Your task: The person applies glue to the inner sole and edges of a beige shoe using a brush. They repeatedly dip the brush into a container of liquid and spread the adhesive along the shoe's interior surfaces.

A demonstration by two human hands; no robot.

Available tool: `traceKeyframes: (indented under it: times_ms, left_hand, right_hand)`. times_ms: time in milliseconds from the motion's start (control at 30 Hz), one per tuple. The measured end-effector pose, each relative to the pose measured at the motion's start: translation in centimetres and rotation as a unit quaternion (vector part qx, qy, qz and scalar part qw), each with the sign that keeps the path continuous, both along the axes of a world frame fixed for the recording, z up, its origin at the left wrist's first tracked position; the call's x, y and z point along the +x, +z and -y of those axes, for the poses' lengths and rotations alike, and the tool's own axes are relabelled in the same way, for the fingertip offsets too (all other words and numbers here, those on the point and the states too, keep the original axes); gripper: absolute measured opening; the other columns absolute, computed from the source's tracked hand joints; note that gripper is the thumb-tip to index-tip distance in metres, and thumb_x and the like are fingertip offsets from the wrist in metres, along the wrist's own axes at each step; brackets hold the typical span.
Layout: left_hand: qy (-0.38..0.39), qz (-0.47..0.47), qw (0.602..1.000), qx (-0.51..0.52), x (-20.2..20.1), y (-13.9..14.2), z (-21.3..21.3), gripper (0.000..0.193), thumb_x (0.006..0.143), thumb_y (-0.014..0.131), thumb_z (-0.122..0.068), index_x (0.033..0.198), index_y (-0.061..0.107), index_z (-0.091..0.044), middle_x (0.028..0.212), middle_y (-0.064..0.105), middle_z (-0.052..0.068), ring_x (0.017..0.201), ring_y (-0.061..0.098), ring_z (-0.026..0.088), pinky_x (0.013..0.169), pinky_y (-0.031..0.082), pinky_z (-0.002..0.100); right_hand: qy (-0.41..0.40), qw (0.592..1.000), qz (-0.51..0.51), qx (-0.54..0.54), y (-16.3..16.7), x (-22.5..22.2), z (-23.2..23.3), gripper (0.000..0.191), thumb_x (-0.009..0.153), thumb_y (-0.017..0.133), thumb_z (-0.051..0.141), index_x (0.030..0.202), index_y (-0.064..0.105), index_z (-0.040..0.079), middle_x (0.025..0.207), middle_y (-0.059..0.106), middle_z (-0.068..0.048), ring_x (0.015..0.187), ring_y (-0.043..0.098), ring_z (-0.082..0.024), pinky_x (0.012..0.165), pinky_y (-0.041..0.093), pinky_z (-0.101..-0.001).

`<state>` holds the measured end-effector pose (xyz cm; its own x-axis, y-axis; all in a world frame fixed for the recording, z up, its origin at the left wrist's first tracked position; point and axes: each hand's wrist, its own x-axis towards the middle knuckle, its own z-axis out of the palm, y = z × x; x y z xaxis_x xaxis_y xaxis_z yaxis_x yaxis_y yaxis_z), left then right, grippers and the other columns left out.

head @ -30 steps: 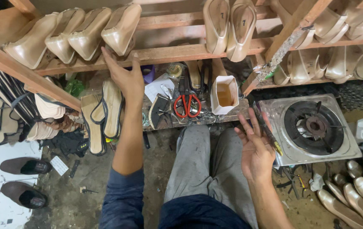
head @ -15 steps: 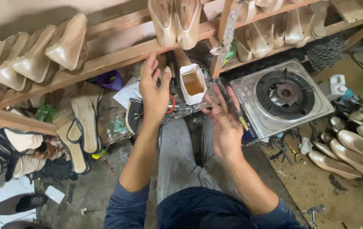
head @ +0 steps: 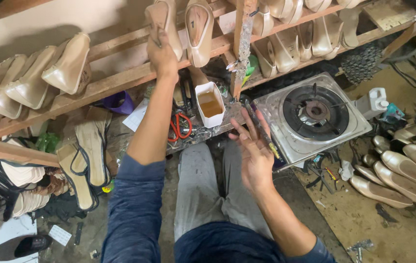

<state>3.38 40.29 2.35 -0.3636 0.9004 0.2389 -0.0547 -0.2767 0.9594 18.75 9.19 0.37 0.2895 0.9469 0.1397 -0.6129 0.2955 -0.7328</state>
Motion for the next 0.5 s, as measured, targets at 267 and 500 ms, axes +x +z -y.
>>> traceKeyframes:
  times_ms: [267, 500]
  left_hand:
    - [-0.045, 0.171, 0.974, 0.14, -4.9, 0.6, 18.6, 0.042, 0.11, 0.05, -0.024, 0.136, 0.054, 0.008, 0.128, 0.066, 0.019, 0.115, 0.067, 0.024, 0.099, 0.055, 0.036]
    - [-0.208, 0.12, 0.952, -0.192, -10.7, 1.2, 33.8, 0.047, 0.101, 0.047, -0.025, 0.126, 0.062, 0.013, 0.107, 0.075, 0.015, 0.088, 0.07, 0.019, 0.078, 0.056, 0.03]
  right_hand:
    - [-0.048, 0.997, 0.056, 0.029, 0.0, 0.6, -0.1, 0.074, 0.1, 0.055, 0.002, 0.164, 0.018, 0.008, 0.168, 0.033, -0.021, 0.144, 0.049, -0.035, 0.109, 0.045, -0.0422]
    - [-0.091, 0.845, 0.502, 0.159, 3.7, 5.0, 3.7, 0.113, 0.085, 0.084, 0.029, 0.167, 0.007, 0.014, 0.164, 0.035, -0.023, 0.152, 0.042, -0.037, 0.127, 0.034, -0.0484]
